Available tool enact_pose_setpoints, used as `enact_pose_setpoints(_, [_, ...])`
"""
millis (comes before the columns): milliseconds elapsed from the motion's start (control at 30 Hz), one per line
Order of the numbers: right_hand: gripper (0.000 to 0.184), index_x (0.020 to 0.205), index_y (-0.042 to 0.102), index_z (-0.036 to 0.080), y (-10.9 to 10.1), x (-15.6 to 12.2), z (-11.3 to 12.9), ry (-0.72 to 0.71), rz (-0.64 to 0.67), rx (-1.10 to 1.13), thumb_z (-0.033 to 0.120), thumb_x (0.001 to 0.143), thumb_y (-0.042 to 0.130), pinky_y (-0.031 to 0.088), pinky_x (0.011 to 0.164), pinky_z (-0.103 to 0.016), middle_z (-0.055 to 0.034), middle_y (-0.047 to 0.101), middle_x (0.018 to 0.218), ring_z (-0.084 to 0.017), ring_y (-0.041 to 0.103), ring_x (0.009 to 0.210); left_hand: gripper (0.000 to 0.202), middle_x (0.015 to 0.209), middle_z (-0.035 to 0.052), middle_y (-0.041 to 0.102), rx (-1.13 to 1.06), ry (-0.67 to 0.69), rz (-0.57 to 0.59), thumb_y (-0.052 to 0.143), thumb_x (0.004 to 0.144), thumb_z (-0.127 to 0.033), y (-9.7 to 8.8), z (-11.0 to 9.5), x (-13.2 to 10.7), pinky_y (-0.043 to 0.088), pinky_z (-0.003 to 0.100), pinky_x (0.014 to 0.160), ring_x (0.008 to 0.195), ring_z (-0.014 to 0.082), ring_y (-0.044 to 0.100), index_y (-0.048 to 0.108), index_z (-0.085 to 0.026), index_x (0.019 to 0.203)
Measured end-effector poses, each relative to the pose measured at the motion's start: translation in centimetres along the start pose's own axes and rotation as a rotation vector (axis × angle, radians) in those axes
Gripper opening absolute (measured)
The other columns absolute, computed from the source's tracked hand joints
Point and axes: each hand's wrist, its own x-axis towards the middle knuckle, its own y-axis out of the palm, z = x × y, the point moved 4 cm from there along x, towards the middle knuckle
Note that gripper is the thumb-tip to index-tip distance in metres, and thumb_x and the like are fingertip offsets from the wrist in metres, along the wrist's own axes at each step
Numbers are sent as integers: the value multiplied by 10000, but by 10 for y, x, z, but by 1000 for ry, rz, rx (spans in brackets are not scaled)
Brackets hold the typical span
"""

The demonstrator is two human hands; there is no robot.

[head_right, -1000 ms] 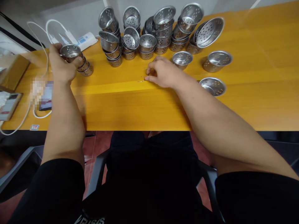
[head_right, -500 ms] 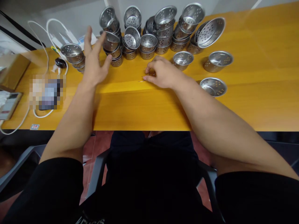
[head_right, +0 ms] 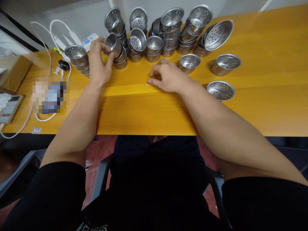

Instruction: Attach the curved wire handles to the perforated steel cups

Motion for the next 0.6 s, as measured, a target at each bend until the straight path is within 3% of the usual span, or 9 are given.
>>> enact_pose_setpoints(100, [494,1192,854,364,-4,-1,9,-13,-7,-8,844,1077,826,570,1284,-831,-169,793,1278,-501,710,1304,613,1657,79,630,5,62,-71,350,1290,-882,-14,-24,1,430,622,1477,1683,222,476,609,-330,1223])
enact_pose_setpoints(133, [473,1241,860,386,-6,-1,15,-14,-31,8,830,1084,829,554,1309,-826,-158,804,1336,-503,701,1344,387,1733,89,610,-17,72,-44,485,1296,-711,-19,-34,1,459,651,1478,1740,242,482,626,-356,1230])
enact_pose_setpoints(167, [465,1325,857,414,-10,-3,23,-15,-64,30,818,1094,831,534,1343,-815,-138,810,1416,-499,691,1383,168,1807,91,587,-35,68,71,605,1248,-571,-21,-46,2,528,675,1439,1785,269,499,660,-414,1260])
enact_pose_setpoints(200, [495,1438,836,446,-13,-5,32,-19,-103,59,808,1102,833,522,1370,-798,-113,803,1511,-488,685,1412,72,1794,101,615,-63,76,72,696,1148,-507,-27,-58,2,604,709,1349,1751,314,562,687,-444,1182])
enact_pose_setpoints(233, [573,1570,790,474,-17,-7,42,-22,-140,88,806,1105,837,520,1389,-775,-90,781,1605,-477,684,1433,69,1824,79,612,-66,50,128,709,1129,-485,-30,-68,2,589,726,1398,1798,326,539,714,-465,1195])
enact_pose_setpoints(300, [763,1779,662,519,-22,-10,59,-25,-178,135,825,1103,835,543,1395,-734,-62,730,1732,-473,690,1474,162,1847,41,631,-86,54,247,780,1077,-525,-30,-87,-1,519,754,1495,1835,369,514,763,-480,1231])
enact_pose_setpoints(367, [807,1811,652,556,-23,-11,70,-29,-167,157,875,1088,816,568,1381,-731,-56,721,1750,-501,685,1520,277,1860,67,630,-148,87,353,830,1053,-593,-24,-100,-6,466,781,1541,1841,428,515,794,-438,1280])
enact_pose_setpoints(500, [569,1486,880,566,-18,-9,73,-58,-123,131,938,1072,763,559,1390,-782,-76,765,1636,-550,653,1574,548,1926,154,557,-288,104,459,832,1084,-695,-4,-103,-19,634,715,1412,1801,465,584,731,-367,1512])
enact_pose_setpoints(600, [509,1338,925,550,-13,-6,67,-52,-136,145,949,1062,772,563,1378,-799,-86,781,1580,-561,650,1565,957,1974,172,511,-364,54,471,893,1056,-748,10,-90,-28,676,650,1377,1779,439,631,442,-422,1835])
